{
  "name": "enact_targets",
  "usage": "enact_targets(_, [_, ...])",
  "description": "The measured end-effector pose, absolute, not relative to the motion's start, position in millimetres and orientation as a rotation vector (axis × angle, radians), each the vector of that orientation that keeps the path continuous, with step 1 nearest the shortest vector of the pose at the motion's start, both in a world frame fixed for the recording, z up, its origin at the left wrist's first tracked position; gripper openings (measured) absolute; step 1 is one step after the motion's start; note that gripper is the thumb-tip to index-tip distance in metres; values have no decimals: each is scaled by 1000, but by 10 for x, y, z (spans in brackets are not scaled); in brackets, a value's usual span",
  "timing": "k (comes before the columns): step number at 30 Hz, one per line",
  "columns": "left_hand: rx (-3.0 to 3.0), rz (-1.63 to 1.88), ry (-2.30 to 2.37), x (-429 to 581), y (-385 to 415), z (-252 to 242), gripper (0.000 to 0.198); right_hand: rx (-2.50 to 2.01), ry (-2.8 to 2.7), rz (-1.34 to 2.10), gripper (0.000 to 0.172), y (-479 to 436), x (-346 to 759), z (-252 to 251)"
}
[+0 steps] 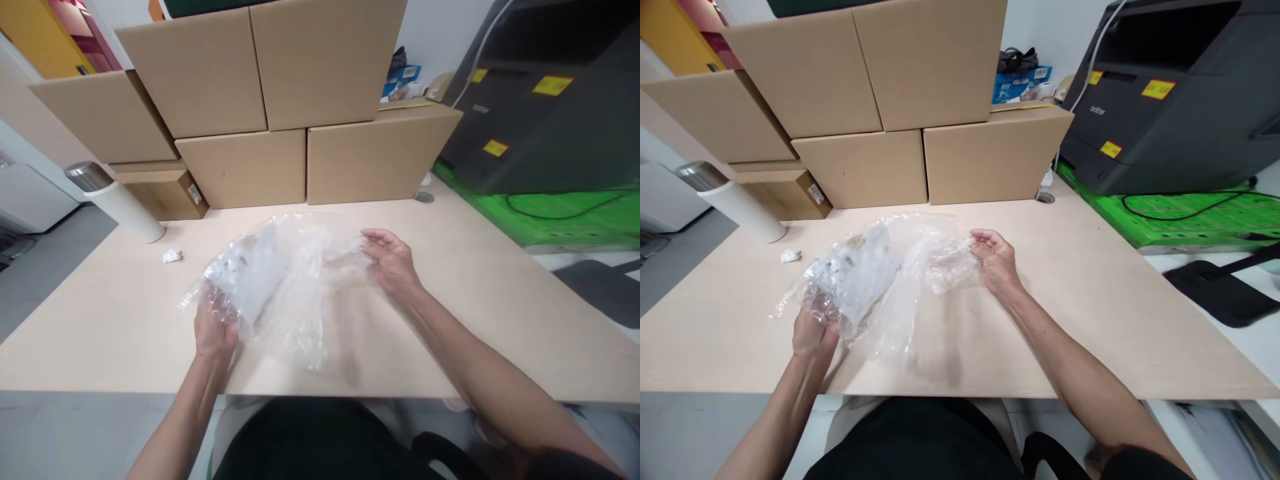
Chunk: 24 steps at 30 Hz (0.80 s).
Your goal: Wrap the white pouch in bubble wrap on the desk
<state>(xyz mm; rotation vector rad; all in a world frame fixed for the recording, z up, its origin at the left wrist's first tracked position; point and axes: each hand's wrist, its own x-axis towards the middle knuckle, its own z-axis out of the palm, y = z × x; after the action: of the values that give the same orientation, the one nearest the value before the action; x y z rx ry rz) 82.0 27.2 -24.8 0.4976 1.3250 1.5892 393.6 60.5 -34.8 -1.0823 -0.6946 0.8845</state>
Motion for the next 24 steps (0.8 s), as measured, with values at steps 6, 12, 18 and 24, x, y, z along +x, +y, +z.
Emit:
enact_targets(6, [466,1419,1248,797,55,-368,28,-1104,-651,843,29,675,4038,-418])
enact_targets(12, [981,1501,1664,684,-192,-572,85,-1094,-503,959,34,629,4086,-469])
enact_targets(18, [2108,1147,1955,403,-287,-579,40,-1134,-573,1395,29,473,3812,-455])
enact_targets(24, [1233,1821,1890,188,-85,-463,22,-1085,-600,1389,38,441,3715,-440])
